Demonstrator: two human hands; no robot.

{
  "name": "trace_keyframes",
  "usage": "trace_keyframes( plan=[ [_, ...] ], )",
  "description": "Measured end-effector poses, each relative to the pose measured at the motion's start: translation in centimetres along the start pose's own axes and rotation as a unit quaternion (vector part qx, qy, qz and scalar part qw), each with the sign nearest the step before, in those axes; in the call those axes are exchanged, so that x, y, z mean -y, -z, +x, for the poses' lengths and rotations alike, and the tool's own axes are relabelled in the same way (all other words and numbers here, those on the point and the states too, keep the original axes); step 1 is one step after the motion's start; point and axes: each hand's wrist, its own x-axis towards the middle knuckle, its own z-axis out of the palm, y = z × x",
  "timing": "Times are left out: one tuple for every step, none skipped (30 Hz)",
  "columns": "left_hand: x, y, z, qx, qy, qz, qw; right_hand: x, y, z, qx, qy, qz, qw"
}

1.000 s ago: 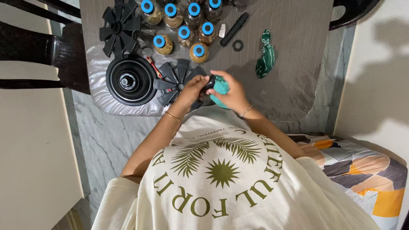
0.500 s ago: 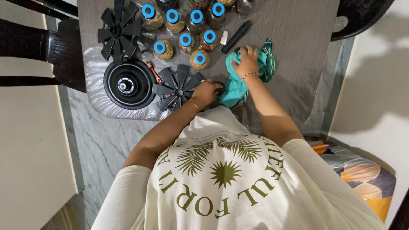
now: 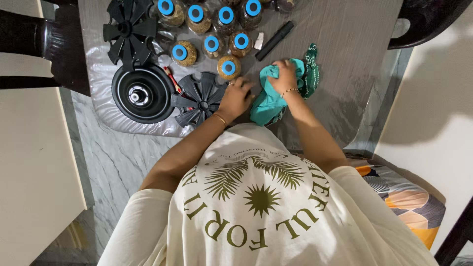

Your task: The person wipes a disassembled black plastic fan blade assembly and its components with a green cloth on a table. They rotate the parts to wipe different sides and then reassemble the fan blade onto its central hub.

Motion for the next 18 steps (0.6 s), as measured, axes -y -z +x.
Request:
trace_keyframes(
  plan=[
    [-0.2,0.4,0.3,-0.022,0.0,-0.053,0.998,0.7,0.7,-0.7,-0.01,0.023,0.01,1.0],
    [-0.4,0.8,0.5,-0.027,0.001,-0.095,0.995,1.6,1.7,-1.4,0.002,0.018,0.049,0.999],
    [-0.5,1.3,0.7,-0.031,0.002,-0.138,0.99,2.7,2.8,-2.2,0.014,0.013,0.088,0.996],
    [-0.7,1.6,0.8,-0.036,0.004,-0.18,0.983,3.9,4.1,-2.9,0.028,0.009,0.127,0.992],
    [-0.9,1.8,1.0,-0.045,-0.028,-0.185,0.981,5.2,5.2,-3.7,0.033,0.002,0.148,0.988],
    [-1.1,1.8,1.4,-0.053,-0.061,-0.191,0.978,6.6,6.2,-4.5,0.037,-0.004,0.169,0.985],
    [-1.3,1.8,1.5,-0.061,-0.093,-0.197,0.974,8.0,6.8,-5.2,0.042,-0.011,0.19,0.981],
    [-1.6,1.5,1.5,-0.025,-0.048,-0.235,0.97,9.3,7.3,-5.6,0.014,-0.014,0.188,0.982],
    [-1.9,1.1,1.4,0.011,-0.003,-0.273,0.962,10.4,7.7,-6.1,-0.013,-0.018,0.186,0.982],
    [-2.1,0.4,1.4,0.049,0.04,-0.31,0.949,11.3,8.0,-6.4,-0.042,-0.022,0.183,0.982],
    [-2.3,-0.5,1.4,0.034,0.055,-0.381,0.922,12.0,8.3,-6.7,-0.079,-0.025,0.189,0.979],
    [-2.5,-1.4,1.4,0.018,0.068,-0.449,0.891,12.4,8.6,-6.9,-0.117,-0.026,0.194,0.974],
    [-2.6,-2.2,1.3,0.003,0.081,-0.515,0.853,12.7,8.9,-7.1,-0.154,-0.028,0.2,0.967],
    [-2.7,-2.7,1.2,-0.013,0.094,-0.521,0.848,12.7,9.1,-7.1,-0.183,-0.054,0.172,0.966],
    [-2.9,-2.9,1.1,-0.029,0.107,-0.528,0.842,12.4,9.4,-7.0,-0.212,-0.081,0.143,0.963],
    [-3.1,-2.6,1.1,-0.044,0.12,-0.532,0.837,12.0,9.5,-6.8,-0.241,-0.108,0.115,0.957],
    [-3.4,-1.9,1.0,-0.017,0.161,-0.553,0.818,11.4,9.7,-6.7,-0.265,-0.125,0.153,0.944],
    [-3.9,-1.2,0.9,0.011,0.204,-0.571,0.795,10.8,9.7,-6.6,-0.287,-0.143,0.191,0.928]
  ],
)
